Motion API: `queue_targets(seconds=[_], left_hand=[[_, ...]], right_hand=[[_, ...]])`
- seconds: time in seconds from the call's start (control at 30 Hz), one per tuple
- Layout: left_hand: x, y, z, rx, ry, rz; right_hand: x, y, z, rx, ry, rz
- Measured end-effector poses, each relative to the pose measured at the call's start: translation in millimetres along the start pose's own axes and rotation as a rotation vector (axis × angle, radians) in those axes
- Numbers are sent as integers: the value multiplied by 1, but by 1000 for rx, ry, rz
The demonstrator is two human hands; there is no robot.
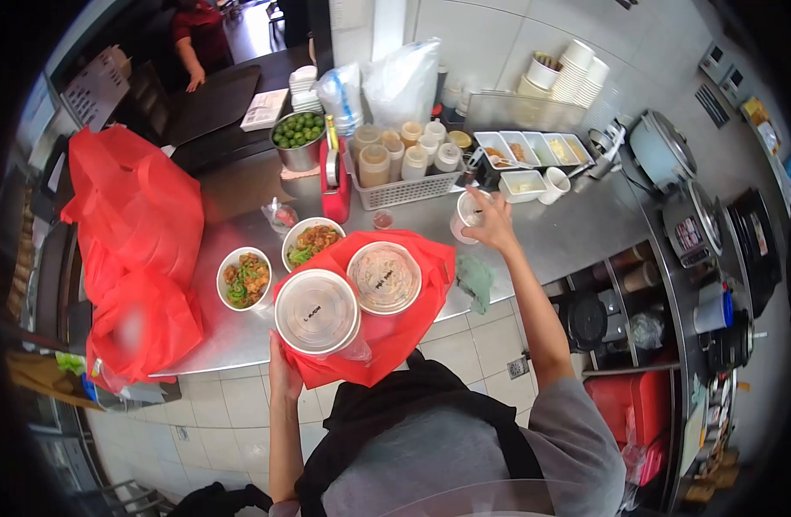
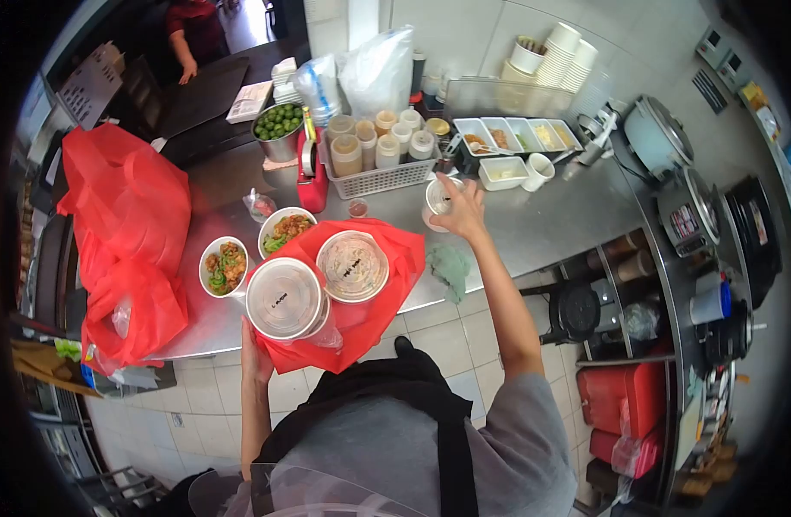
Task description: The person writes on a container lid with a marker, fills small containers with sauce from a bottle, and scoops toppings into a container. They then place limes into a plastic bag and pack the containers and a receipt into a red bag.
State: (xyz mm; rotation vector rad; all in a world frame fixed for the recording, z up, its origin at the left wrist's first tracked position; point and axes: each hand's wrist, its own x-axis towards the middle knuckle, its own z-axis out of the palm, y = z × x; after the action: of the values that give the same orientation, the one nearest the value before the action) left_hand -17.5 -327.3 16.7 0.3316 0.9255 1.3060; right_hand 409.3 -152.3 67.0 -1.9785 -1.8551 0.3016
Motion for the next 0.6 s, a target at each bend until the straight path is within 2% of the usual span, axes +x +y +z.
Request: queue_targets(seconds=[0.07,0.17,0.27,0.37,0.4,0.5,0.53,0.6], left_hand=[[0,2,1,0,-14,5],[2,3,1,21,22,13],[1,9,6,51,9,-6],[1,16,11,84,-26,-7],[1,16,12,97,-34,-6],[4,18,18,186,6,-26],[5,19,21,194,-12,-34],[5,22,30,208,-2,-66]], right_hand=[[-21,-51,-35,315,68,-201],[-52,-115,-40,305,15,-558],[-72,-151,-1,185,-154,-635],[-79,-160,18,107,-302,-600],[-75,-160,8,132,-436,-623],[-55,-126,22,352,-336,-601],[-46,-113,26,350,-256,-439],[-41,-83,34,399,-308,-166]])
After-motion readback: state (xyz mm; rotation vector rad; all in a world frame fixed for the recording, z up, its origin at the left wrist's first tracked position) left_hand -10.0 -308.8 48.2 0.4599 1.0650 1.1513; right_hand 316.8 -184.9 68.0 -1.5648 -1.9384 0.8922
